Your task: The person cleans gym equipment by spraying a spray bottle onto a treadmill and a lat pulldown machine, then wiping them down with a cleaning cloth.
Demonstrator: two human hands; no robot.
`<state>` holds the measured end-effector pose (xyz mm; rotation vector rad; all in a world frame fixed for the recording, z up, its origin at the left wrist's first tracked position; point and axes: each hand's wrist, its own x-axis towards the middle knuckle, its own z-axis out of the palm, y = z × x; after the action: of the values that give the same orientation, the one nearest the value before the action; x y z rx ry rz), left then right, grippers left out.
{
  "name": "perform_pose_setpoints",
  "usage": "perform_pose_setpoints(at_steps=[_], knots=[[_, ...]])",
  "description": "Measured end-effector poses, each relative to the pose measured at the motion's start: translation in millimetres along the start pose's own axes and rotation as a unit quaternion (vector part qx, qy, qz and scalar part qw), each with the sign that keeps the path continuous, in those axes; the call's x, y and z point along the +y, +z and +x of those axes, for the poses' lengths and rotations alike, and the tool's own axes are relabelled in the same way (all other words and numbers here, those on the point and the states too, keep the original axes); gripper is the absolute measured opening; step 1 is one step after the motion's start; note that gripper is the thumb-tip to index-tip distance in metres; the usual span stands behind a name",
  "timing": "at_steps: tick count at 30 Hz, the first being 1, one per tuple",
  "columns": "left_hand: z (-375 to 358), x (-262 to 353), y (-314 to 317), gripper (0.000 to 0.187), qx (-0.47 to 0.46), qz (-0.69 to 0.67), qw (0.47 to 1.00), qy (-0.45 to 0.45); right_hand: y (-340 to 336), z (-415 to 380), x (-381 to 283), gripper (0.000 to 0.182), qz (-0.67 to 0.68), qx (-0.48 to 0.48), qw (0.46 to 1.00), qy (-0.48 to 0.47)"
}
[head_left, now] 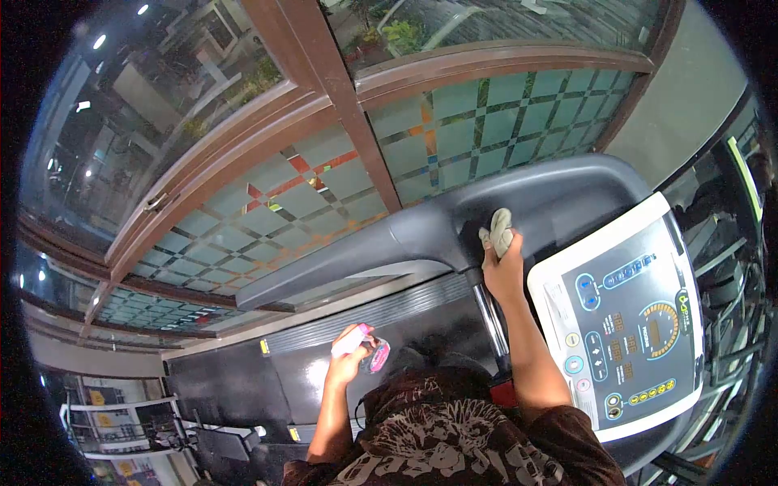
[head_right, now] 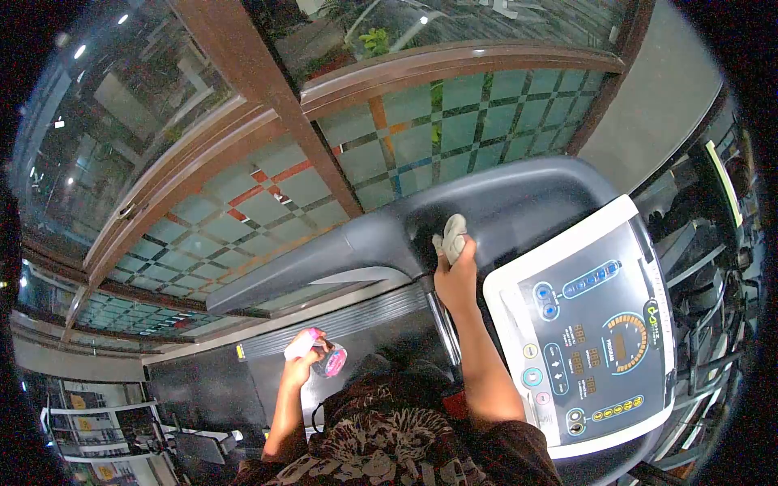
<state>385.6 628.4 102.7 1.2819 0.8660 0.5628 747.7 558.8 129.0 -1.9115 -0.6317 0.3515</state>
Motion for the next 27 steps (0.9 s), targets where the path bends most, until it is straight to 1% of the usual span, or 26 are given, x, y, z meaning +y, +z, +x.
perform_pose_setpoints(at_steps=[2, 6, 7, 10, 12, 14, 15, 18, 19, 22, 23, 26, 27], knots=[[2.0, 5.0, 0.7, 0.043, -0.001, 0.017, 1.0, 0.018, 10.0, 8.0, 1.6, 0.049, 0.013, 0.048, 0.996, -0.07], [-4.8, 12.5, -5.5, 0.043, 0.004, 0.034, 0.999, 0.028, 37.3, 11.1, 9.4, 0.052, -0.088, -0.018, 0.994, -0.063], [-5.1, 12.1, -7.6, 0.043, 0.008, 0.038, 0.999, 0.036, 37.3, 6.1, 6.2, 0.059, -0.107, -0.032, 0.992, -0.066], [-12.2, 2.9, -11.0, 0.041, 0.014, 0.031, 0.998, 0.048, 25.9, -7.9, 5.3, 0.06, -0.214, -0.068, 0.96, -0.168], [-11.7, -2.1, -10.0, 0.037, 0.013, 0.005, 0.999, 0.051, 6.9, -9.7, -7.6, 0.061, -0.249, -0.135, 0.947, -0.154], [-13.1, 2.3, -8.1, 0.039, 0.019, 0.006, 0.999, 0.026, -7.9, -11.9, -27.4, 0.062, -0.275, -0.193, 0.934, -0.124], [-12.6, 7.4, -6.8, 0.04, 0.018, 0.011, 1.0, 0.022, -7.9, -4.8, -25.6, 0.066, -0.22, -0.182, 0.955, -0.084], [-8.6, 14.8, -4.8, 0.042, 0.02, 0.005, 1.0, 0.013, 8.2, 11.9, -26.1, 0.057, -0.159, -0.044, 0.961, -0.221], [-8.8, 15.8, -4.4, 0.042, 0.021, 0.001, 1.0, 0.011, 18.2, 16.3, -22.0, 0.062, -0.152, -0.073, 0.963, -0.211], [-7.0, 17.5, -2.8, 0.043, 0.023, 0.018, 1.0, 0.004, 47.5, -1.9, -19.7, 0.067, -0.269, -0.021, 0.936, -0.224], [-4.2, 14.7, -3.8, 0.043, 0.016, 0.024, 0.999, 0.015, 49.8, -6.4, -15.5, 0.068, -0.273, -0.042, 0.94, -0.201], [-4.1, 5.0, -5.5, 0.044, 0.005, 0.04, 0.998, 0.038, 30.0, -14.9, -19.2, 0.067, -0.322, -0.13, 0.915, -0.204], [-4.6, 6.6, -3.1, 0.044, 0.007, 0.047, 0.998, 0.043, 22.6, -19.0, -15.8, 0.065, -0.327, -0.145, 0.908, -0.219]])
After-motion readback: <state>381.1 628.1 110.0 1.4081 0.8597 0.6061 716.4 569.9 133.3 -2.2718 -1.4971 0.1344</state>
